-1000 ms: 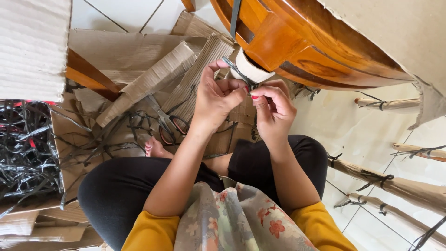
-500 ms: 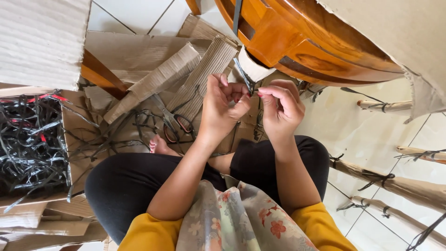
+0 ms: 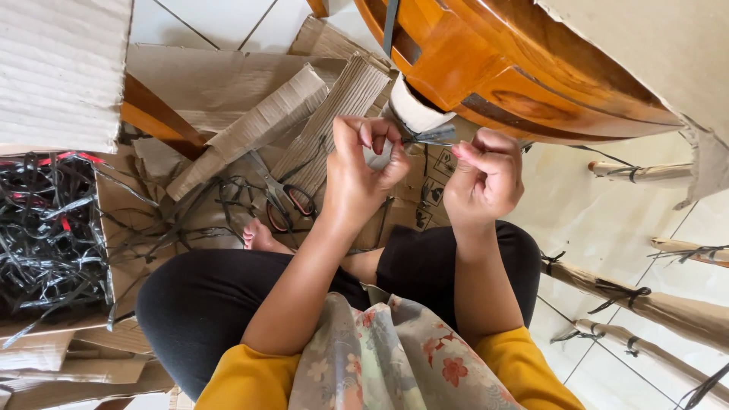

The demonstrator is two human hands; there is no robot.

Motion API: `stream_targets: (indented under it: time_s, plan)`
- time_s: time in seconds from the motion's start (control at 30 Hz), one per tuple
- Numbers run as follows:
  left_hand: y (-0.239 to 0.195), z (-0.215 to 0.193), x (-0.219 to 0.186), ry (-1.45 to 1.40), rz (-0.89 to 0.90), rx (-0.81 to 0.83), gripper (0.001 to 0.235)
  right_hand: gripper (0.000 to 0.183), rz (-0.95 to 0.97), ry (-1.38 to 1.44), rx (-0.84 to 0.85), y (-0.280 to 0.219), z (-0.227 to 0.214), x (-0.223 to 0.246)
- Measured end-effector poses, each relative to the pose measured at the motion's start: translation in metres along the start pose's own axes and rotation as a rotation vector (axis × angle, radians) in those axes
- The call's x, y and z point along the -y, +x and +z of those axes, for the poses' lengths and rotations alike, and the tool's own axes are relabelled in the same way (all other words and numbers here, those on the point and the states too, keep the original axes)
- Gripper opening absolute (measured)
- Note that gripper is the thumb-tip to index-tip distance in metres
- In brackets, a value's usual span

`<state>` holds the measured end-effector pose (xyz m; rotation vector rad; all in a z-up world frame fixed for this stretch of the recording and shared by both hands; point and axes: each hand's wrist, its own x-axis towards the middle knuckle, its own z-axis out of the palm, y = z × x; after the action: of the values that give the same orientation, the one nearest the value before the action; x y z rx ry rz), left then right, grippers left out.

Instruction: Wrapping wooden chair legs with protective cardboard and securing them with plastic ties.

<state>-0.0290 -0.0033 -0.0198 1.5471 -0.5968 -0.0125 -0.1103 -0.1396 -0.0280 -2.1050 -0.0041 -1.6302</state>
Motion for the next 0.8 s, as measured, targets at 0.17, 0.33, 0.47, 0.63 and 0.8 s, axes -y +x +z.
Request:
stream_targets:
  time_s: [0.17,0.33,0.47,0.63,0.8]
  plan:
    - [0.006,0.000,0.004,0.059,0.100,-0.032,0.036,0.015,0.029,-0.015,-0.017,-0.007,0.005,-0.003]
    - [0.014,-0.011,0.013,0.154,0.250,-0.030,0.035,0.011,0.236,0.023,0.031,-0.024,0.000,-0.015]
    - [0.016,-0.056,-0.014,0.247,0.199,0.234,0.027,0.018,0.598,0.296,0.185,-0.046,-0.017,-0.017]
    - [-0.018,-0.123,-0.010,0.566,0.011,0.566,0.018,0.008,0.582,0.093,0.752,-0.078,-0.004,0.009]
    - [-0.071,-0.175,0.063,0.910,-0.581,0.962,0.027,0.019,0.615,0.046,1.239,-0.159,0.056,0.025]
